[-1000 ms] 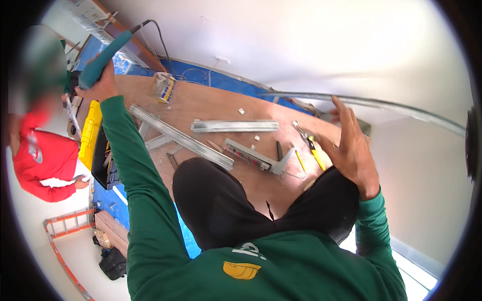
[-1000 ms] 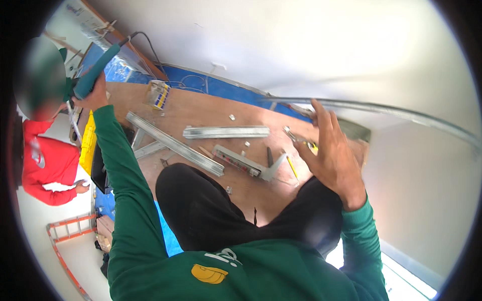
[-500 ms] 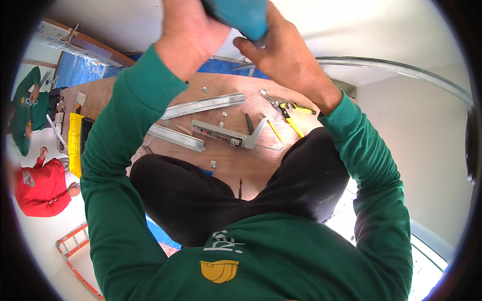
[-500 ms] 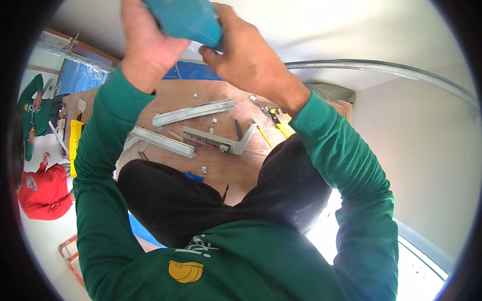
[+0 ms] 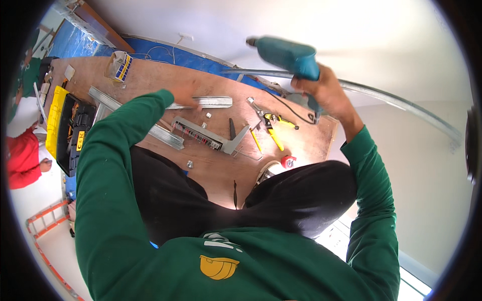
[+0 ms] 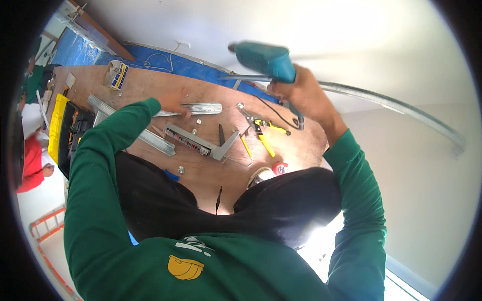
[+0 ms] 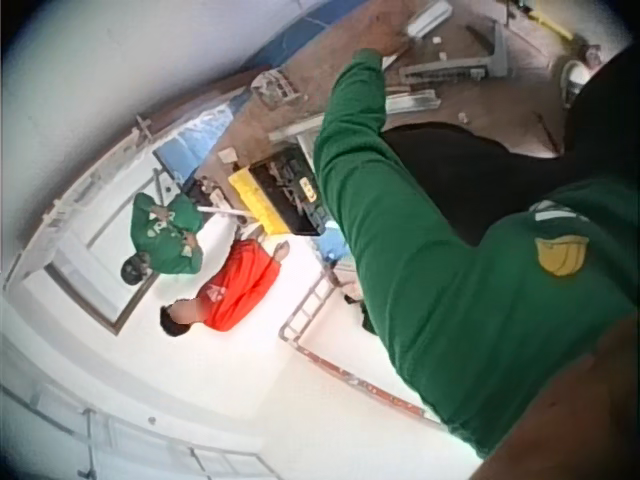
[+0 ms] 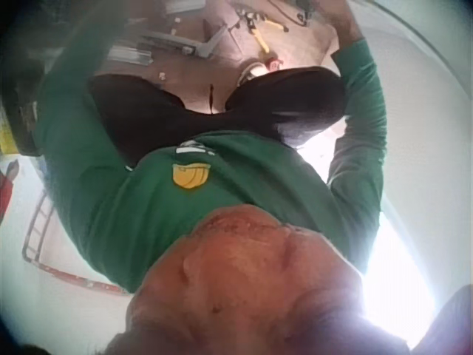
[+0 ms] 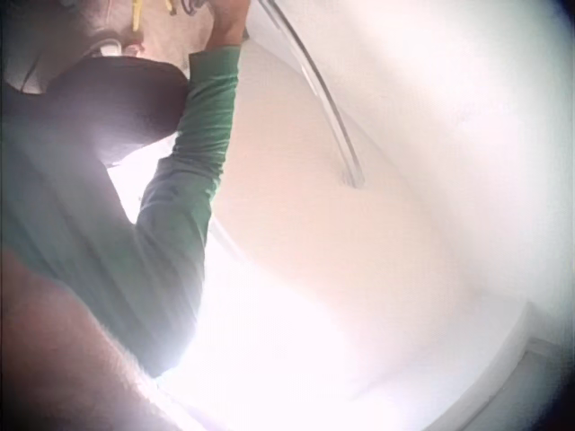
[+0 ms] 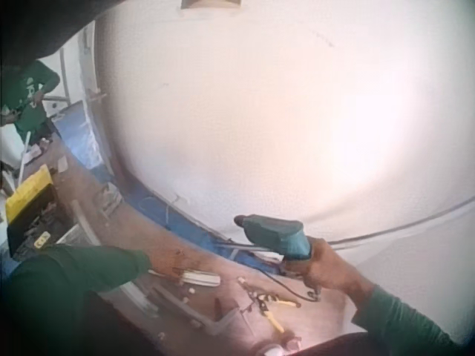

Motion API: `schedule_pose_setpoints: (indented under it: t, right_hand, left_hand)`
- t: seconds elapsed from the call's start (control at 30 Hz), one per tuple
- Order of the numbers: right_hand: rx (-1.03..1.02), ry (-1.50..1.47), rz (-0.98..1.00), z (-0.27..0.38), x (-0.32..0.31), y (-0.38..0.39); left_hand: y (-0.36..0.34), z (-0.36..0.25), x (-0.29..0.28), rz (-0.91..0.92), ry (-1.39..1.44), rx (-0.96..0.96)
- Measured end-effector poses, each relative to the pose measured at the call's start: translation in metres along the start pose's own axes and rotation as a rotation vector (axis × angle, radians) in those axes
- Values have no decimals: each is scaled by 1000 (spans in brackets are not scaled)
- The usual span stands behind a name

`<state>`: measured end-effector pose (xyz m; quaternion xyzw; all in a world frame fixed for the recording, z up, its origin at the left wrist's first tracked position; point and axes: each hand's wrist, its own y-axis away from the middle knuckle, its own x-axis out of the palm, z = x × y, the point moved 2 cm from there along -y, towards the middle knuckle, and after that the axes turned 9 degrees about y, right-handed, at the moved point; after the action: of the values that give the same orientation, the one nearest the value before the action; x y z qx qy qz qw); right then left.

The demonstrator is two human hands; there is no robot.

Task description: The person measures and marks a metal ceiling grid profile against the ceiling, then cuts the profile to length using tin snips. The person also uses a power drill to fasten the profile to the ceiling structure. Another person is visible in the background working on a similar task.

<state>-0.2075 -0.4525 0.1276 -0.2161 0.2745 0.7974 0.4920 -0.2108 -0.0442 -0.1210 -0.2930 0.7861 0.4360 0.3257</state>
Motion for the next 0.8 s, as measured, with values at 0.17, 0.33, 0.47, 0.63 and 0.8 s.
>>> schedule_pose_setpoints:
  t: [0.17, 0.33, 0.47, 0.63, 0.8]
  right_hand:
    - [179, 1, 208, -32, 33, -7]
    - [213, 69, 355, -36, 65, -12]
    - [180, 96, 415, -34, 86, -22]
    - [206, 156, 467, -39, 102, -37]
    - [240, 95, 468, -38, 107, -44]
  left_hand:
    - [-2, 22, 55, -66, -3, 26]
    - [-5, 20, 57, -132, -23, 159]
    - [-4, 20, 62, -177, 16, 153]
    - [-10, 19, 57, -121, 57, 126]
    - [-12, 20, 61, -138, 48, 120]
